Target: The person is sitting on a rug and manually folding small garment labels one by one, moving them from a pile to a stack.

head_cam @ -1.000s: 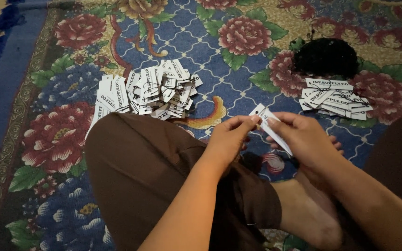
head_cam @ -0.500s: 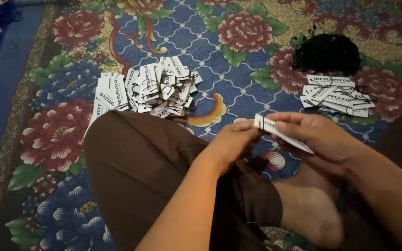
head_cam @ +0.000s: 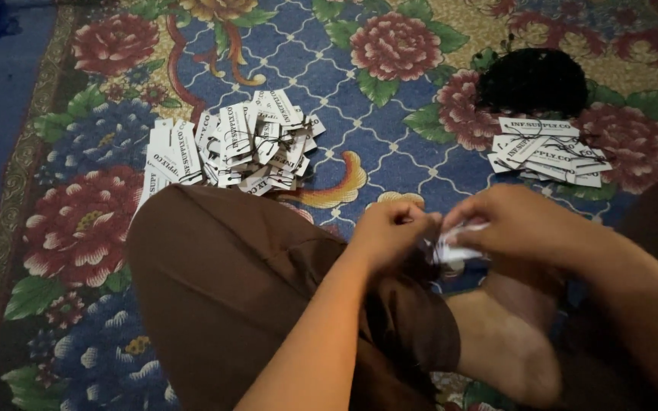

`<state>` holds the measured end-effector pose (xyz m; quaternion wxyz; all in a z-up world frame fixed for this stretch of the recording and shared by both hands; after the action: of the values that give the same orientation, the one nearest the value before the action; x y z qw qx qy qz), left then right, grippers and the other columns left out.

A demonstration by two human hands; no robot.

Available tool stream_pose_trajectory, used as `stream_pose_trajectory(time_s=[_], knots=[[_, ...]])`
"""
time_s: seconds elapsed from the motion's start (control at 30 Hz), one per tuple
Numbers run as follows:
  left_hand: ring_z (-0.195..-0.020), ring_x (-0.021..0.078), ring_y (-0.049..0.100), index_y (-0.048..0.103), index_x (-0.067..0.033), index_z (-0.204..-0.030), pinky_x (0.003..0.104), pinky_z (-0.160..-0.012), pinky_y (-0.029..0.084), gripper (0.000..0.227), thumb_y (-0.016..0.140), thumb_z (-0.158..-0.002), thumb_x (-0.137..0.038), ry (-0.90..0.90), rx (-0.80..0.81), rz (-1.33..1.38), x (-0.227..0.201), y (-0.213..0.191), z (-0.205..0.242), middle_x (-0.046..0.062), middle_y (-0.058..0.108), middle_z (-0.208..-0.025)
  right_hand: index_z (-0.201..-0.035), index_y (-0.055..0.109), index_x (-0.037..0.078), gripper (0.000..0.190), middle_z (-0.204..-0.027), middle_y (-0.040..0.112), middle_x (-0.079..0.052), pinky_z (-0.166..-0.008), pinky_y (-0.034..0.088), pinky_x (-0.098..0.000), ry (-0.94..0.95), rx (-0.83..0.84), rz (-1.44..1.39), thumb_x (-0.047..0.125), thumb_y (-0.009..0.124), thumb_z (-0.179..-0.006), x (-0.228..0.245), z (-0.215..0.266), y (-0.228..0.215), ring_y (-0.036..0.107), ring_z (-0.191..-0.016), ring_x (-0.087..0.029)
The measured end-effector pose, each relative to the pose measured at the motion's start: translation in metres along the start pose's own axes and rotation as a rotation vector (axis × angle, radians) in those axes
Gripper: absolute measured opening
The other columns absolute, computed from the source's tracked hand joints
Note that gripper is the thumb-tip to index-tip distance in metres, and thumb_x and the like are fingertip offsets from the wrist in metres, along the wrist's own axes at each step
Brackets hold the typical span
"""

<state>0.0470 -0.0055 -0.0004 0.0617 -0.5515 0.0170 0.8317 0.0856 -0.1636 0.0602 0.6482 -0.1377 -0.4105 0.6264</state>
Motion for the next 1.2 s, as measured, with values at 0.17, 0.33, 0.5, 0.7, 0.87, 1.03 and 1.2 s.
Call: stream_pose_trajectory(time_s=[0.17,0.33,0.5,0.7,0.87,1.03,1.2], knots=[[-0.067,0.0099,0.054,0.078,-0.0077,-0.090,0.022,-0.063,0.042,0.021,0.068,-0.094,-0.026,0.010,-0.088,0.086,-0.004,-0.007,0.003,0.001,0.065,-0.075,-0.111,0.082,0.021,0.030,-0.086,0.082,-0.004,-0.066,0.056,-0.0320,0.019,-0.427,-0.144,0.031,0.074,-0.084,0.005,0.000,-0.014,0.075,-0.068,-0.018],[-0.068,0.0091,0.053,0.081,-0.0085,-0.096,0.021,-0.065,0.043,0.023,0.067,-0.096,-0.027,-0.034,-0.078,0.158,-0.010,-0.008,0.006,0.000,0.065,-0.076,-0.115,0.076,0.002,0.027,-0.093,0.075,-0.012,-0.071,0.049,-0.0277,0.085,-0.470,-0.672,0.014,0.068,-0.093,0.014,0.015,-0.013,0.066,-0.080,-0.017],[-0.071,0.0106,0.052,0.080,-0.0089,-0.103,0.024,-0.068,0.047,0.031,0.065,-0.095,-0.035,-0.071,-0.031,0.194,0.001,-0.006,-0.002,0.002,0.067,-0.088,-0.130,0.067,0.001,0.031,-0.109,0.069,-0.009,-0.074,0.047,-0.0219,0.073,-0.403,-1.214,0.007,0.058,-0.101,0.001,0.009,-0.007,0.058,-0.086,-0.011],[-0.084,0.0112,0.061,0.077,-0.0084,-0.108,0.025,-0.084,0.051,0.023,0.067,-0.093,-0.022,-0.077,0.040,0.268,0.003,-0.008,-0.002,0.002,0.070,-0.090,-0.129,0.071,-0.006,0.035,-0.107,0.071,-0.018,-0.069,0.044,-0.0285,0.063,-0.174,-1.059,0.003,0.059,-0.097,0.004,0.008,-0.010,0.056,-0.082,-0.019],[-0.079,0.0075,0.060,0.077,-0.0116,-0.112,0.019,-0.070,0.044,0.020,0.068,-0.095,-0.014,-0.126,0.220,0.151,0.003,0.001,-0.001,0.000,0.072,-0.093,-0.113,0.087,-0.001,0.028,-0.091,0.085,-0.024,-0.069,0.048,-0.0356,0.187,-0.066,-0.500,0.007,0.071,-0.092,0.012,0.028,-0.025,0.070,-0.075,-0.030],[-0.073,0.0076,0.056,0.078,-0.0103,-0.096,0.022,-0.067,0.046,0.014,0.074,-0.092,-0.023,0.061,0.241,0.032,0.000,0.004,-0.003,-0.002,0.065,-0.082,-0.105,0.094,0.010,0.025,-0.088,0.091,-0.010,-0.061,0.049,-0.0278,0.187,-0.007,-0.189,0.019,0.080,-0.086,0.021,0.033,-0.027,0.069,-0.062,-0.019],[-0.069,0.0107,0.060,0.070,-0.0039,-0.083,0.024,-0.066,0.052,0.009,0.074,-0.091,-0.007,-0.029,0.232,0.194,-0.013,0.005,0.013,0.005,0.069,-0.078,-0.100,0.095,0.013,0.020,-0.078,0.086,-0.012,-0.046,0.040,-0.0283,0.237,0.004,-0.052,0.020,0.087,-0.083,0.025,0.033,-0.025,0.051,-0.045,-0.019]])
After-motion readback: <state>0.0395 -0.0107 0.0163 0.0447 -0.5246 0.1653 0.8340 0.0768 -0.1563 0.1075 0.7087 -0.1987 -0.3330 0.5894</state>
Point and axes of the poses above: each hand's wrist, its own z-axis away from the middle knuckle, its own y-axis out of the palm, x = y × z, the point moved 6 cm from there along -z, towards the middle knuckle
